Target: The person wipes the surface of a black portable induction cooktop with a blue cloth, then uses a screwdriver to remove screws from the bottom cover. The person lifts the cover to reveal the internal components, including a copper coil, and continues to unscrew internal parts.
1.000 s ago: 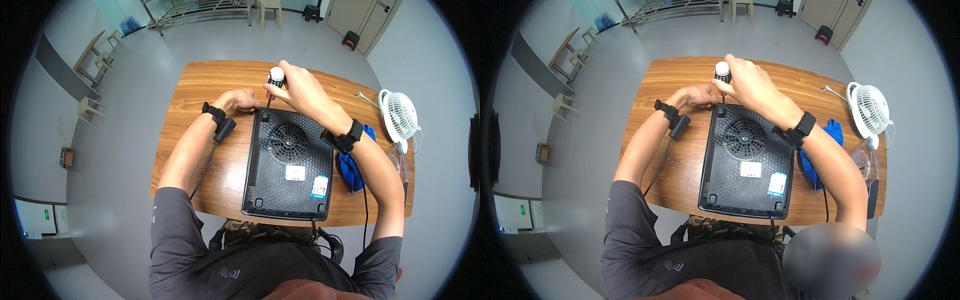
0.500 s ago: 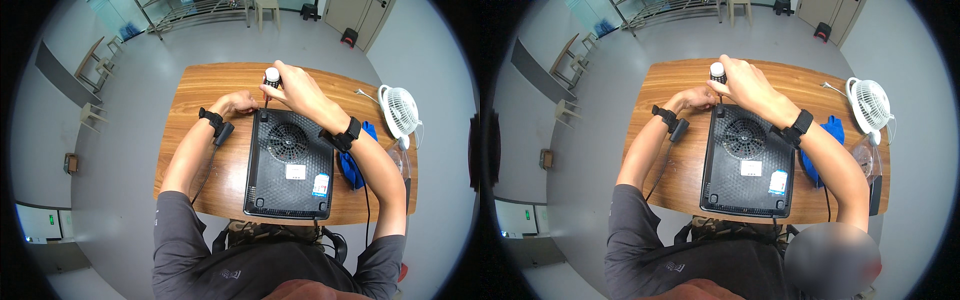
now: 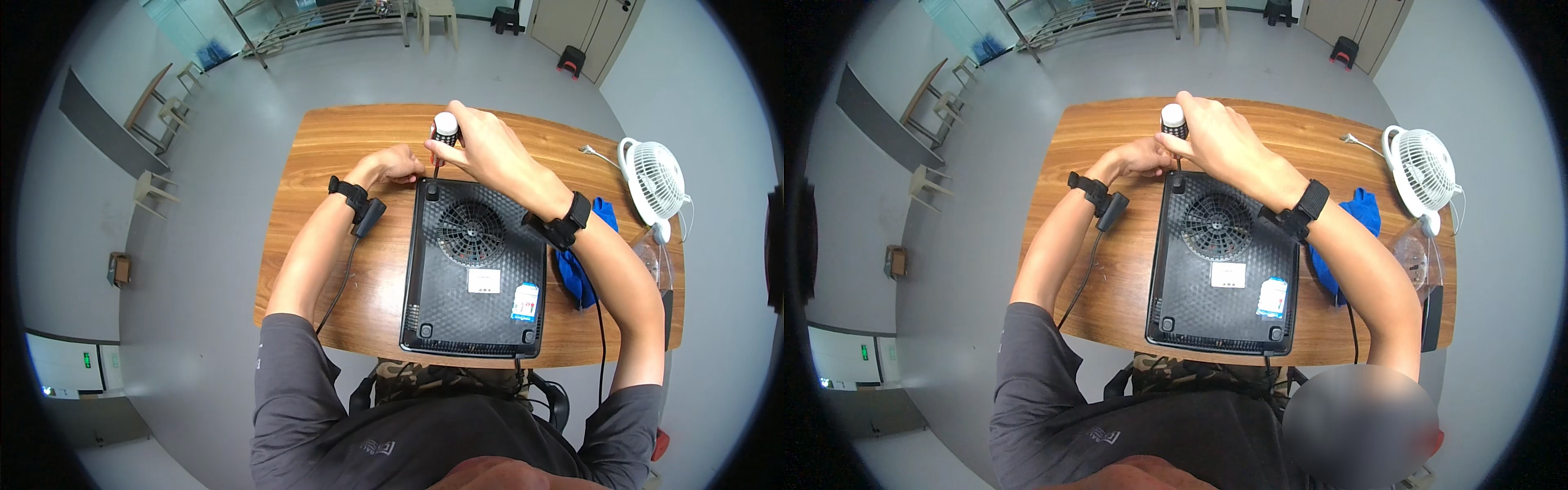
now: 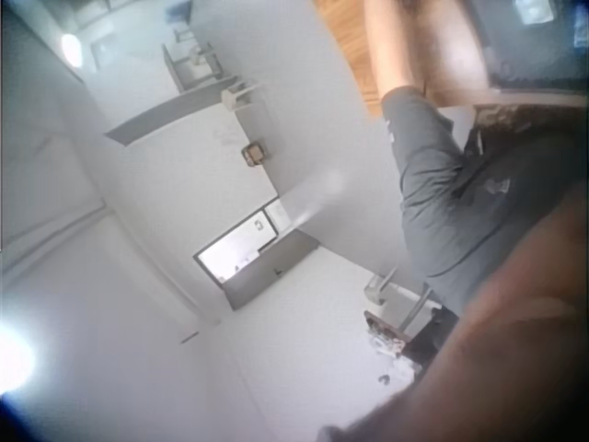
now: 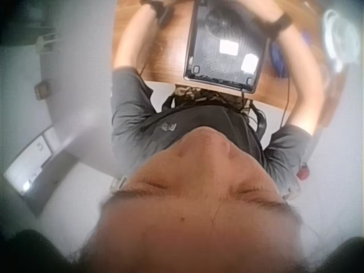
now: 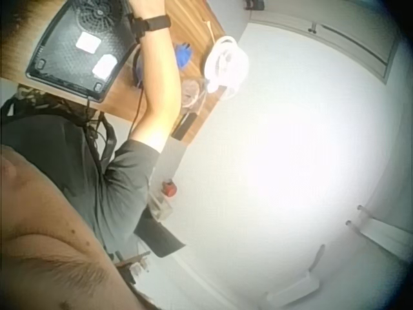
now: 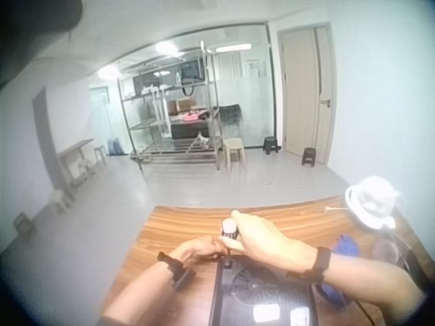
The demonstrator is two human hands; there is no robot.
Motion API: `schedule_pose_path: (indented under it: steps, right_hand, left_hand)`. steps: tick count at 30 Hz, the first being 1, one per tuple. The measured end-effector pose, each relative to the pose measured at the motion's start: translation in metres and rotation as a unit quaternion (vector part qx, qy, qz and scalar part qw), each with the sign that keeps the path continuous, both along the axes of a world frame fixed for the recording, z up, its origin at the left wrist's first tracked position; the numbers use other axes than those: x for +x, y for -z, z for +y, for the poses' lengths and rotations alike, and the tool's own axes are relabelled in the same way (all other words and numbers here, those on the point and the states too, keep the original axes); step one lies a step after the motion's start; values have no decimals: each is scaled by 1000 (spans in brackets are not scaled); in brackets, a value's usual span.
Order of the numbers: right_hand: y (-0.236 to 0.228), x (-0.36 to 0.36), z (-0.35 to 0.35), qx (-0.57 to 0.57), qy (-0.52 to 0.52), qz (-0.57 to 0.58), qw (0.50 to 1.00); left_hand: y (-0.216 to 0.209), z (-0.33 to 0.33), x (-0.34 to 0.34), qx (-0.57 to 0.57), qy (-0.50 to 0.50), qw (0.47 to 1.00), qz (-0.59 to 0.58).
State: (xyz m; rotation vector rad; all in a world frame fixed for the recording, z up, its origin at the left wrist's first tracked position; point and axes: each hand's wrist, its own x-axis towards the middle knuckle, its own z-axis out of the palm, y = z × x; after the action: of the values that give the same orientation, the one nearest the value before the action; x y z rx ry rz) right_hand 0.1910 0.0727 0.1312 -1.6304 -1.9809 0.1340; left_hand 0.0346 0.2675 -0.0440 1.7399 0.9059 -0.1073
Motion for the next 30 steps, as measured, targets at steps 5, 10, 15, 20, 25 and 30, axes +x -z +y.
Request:
schedule_pose_path:
  steps: [5, 10, 15, 20, 25, 30]
  right_hand:
    - [4, 2, 0, 10, -8, 8, 1000]
    - [4, 1, -1, -4, -1, 7, 1000]
    - [5, 2, -4, 29, -1, 15, 999]
    - [11, 4, 0, 44, -4, 14, 999]
    - [7, 4, -2, 43, -4, 9, 999]
    - [4, 2, -3, -6, -5, 17, 1000]
  left_hand:
    - [-3, 0, -2, 61, 64, 995, 35]
    - [5, 5, -3, 90, 77, 993, 30]
    - [-9, 4, 1, 73, 103, 991, 37]
    - [-24, -1, 0, 80, 146, 985, 52]
    - [-37, -9, 3, 112, 179, 975, 66]
    - [-25, -3, -1, 72, 173, 982, 26]
